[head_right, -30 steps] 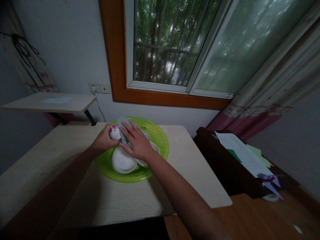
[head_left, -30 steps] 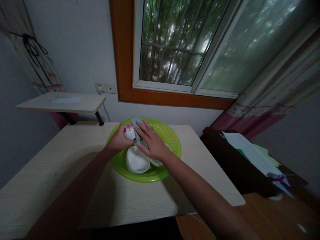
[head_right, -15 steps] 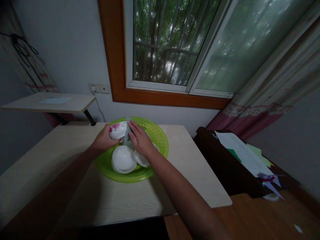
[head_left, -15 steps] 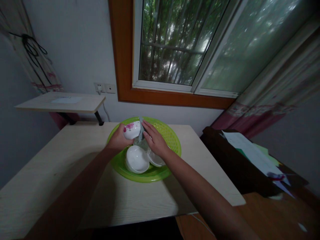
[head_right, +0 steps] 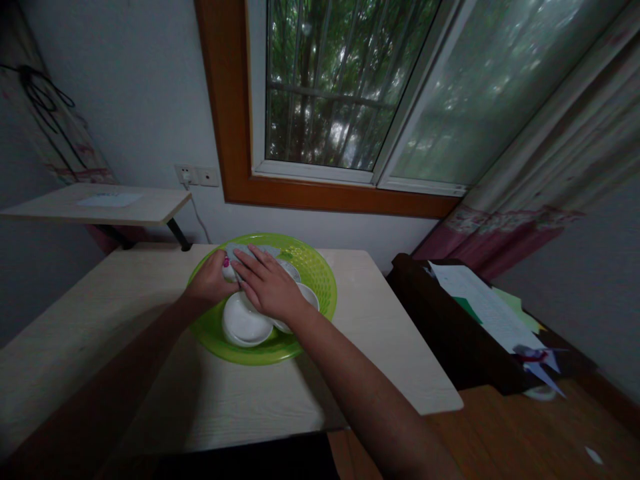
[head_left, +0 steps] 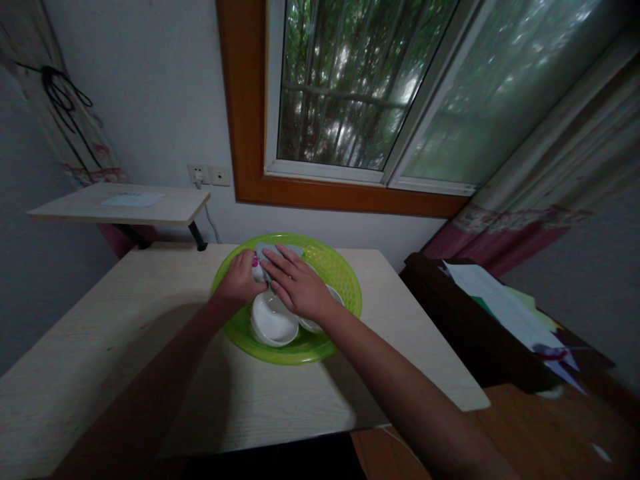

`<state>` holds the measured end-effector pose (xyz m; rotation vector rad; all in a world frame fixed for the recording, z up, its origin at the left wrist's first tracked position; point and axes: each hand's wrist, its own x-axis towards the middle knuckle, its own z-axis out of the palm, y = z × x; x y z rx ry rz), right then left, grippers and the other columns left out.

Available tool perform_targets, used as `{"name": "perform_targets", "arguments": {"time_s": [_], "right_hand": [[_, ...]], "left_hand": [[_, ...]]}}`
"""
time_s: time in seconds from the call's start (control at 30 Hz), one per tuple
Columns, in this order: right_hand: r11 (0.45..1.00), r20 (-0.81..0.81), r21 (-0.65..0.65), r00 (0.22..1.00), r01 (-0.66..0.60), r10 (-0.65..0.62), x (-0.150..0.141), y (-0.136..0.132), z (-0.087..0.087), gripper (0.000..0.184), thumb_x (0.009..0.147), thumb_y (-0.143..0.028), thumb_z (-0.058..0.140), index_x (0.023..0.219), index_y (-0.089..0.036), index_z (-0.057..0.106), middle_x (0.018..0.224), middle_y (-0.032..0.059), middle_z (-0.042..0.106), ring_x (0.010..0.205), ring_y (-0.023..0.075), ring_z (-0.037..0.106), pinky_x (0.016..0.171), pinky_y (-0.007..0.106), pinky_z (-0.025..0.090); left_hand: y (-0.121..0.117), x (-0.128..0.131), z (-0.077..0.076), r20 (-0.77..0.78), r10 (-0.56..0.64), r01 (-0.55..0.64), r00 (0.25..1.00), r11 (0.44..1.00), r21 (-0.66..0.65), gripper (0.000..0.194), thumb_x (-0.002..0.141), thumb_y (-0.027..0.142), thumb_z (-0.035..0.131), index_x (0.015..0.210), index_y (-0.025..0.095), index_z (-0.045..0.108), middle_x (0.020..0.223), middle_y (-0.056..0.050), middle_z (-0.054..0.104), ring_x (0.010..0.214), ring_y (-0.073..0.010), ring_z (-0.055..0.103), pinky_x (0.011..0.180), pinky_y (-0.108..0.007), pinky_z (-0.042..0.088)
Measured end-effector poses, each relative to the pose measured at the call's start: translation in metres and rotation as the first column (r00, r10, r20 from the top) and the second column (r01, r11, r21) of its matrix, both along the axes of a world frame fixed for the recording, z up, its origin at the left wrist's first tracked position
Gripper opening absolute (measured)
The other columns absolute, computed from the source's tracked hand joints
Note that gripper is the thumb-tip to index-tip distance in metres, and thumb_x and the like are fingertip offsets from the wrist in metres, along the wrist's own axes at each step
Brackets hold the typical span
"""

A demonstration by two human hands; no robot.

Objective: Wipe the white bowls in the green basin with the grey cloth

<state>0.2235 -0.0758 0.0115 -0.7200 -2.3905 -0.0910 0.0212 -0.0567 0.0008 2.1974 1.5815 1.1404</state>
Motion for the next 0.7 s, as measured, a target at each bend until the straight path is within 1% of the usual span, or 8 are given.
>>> {"name": "perform_targets", "arguments": {"time_s": [0.07,0.13,0.23,0.33,0.47,0.6,0.7], "right_hand": [[0.999,-0.071,-0.043,0.997,0.008,-0.011,0.002,0.003,-0.001,0.059,0.105,-0.031,0.046,0.162,-0.030,0.031,0.168,0.0031,0.032,0.159,0.0249,0.019,0.129,0.054,0.026],[0.995,-0.160,-0.098,0.986,0.026,-0.042,0.004,0.007,-0.002,0.060,0.105,-0.032,0.045,0.163,-0.030,0.028,0.169,0.0044,0.030,0.159,0.0245,0.022,0.129,0.054,0.026],[0.980,-0.260,-0.196,0.962,0.035,-0.086,0.008,0.013,-0.006,0.060,0.107,-0.038,0.043,0.164,-0.029,0.025,0.170,0.0056,0.029,0.157,0.0226,0.028,0.129,0.050,0.027],[0.962,-0.312,-0.275,0.945,0.011,-0.100,0.012,0.018,-0.011,0.060,0.108,-0.044,0.039,0.164,-0.028,0.027,0.169,0.0064,0.029,0.156,0.0212,0.028,0.130,0.048,0.025],[0.931,-0.373,-0.365,0.917,-0.003,-0.143,0.015,0.026,-0.018,0.058,0.107,-0.051,0.036,0.161,-0.027,0.035,0.166,0.0068,0.036,0.154,0.0209,0.034,0.129,0.048,0.026],[0.917,-0.423,-0.400,0.888,-0.005,-0.180,0.018,0.031,-0.023,0.059,0.106,-0.055,0.036,0.157,-0.025,0.043,0.160,0.0098,0.046,0.149,0.0223,0.042,0.127,0.048,0.030],[0.931,-0.418,-0.364,0.893,0.006,-0.169,0.019,0.029,-0.021,0.057,0.107,-0.052,0.037,0.157,-0.026,0.042,0.160,0.0093,0.046,0.149,0.0225,0.042,0.126,0.049,0.031]], "left_hand": [[-0.002,0.000,0.003,0.056,0.020,-0.016,0.998,0.998,-0.060,0.045,0.062,0.032,0.079,0.089,0.024,0.044,0.087,-0.003,0.059,0.088,-0.0249,0.063,0.081,-0.036,0.050],[-0.003,-0.001,0.005,0.143,0.040,-0.022,0.989,0.992,-0.127,0.048,0.062,0.035,0.080,0.095,0.023,0.047,0.089,-0.002,0.062,0.085,-0.0227,0.064,0.077,-0.034,0.050],[-0.002,-0.006,0.007,0.285,0.062,-0.004,0.957,0.980,-0.198,0.054,0.062,0.038,0.082,0.102,0.021,0.049,0.096,-0.004,0.065,0.089,-0.0217,0.066,0.078,-0.032,0.051],[0.004,-0.013,0.004,0.411,0.070,0.034,0.909,0.970,-0.241,0.058,0.062,0.035,0.083,0.108,0.020,0.051,0.103,-0.005,0.066,0.095,-0.0225,0.066,0.084,-0.035,0.054],[0.009,-0.017,-0.002,0.572,0.047,0.138,0.819,0.951,-0.275,0.061,0.063,0.032,0.083,0.114,0.019,0.052,0.110,-0.007,0.066,0.102,-0.0240,0.066,0.088,-0.038,0.057],[0.010,-0.017,-0.004,0.639,0.021,0.216,0.769,0.932,-0.290,0.064,0.063,0.030,0.084,0.117,0.018,0.051,0.115,-0.010,0.065,0.106,-0.0248,0.066,0.091,-0.040,0.058],[0.009,-0.017,-0.002,0.639,0.004,0.238,0.769,0.927,-0.291,0.065,0.063,0.029,0.085,0.118,0.018,0.051,0.115,-0.009,0.066,0.107,-0.0259,0.066,0.092,-0.042,0.058]]}}
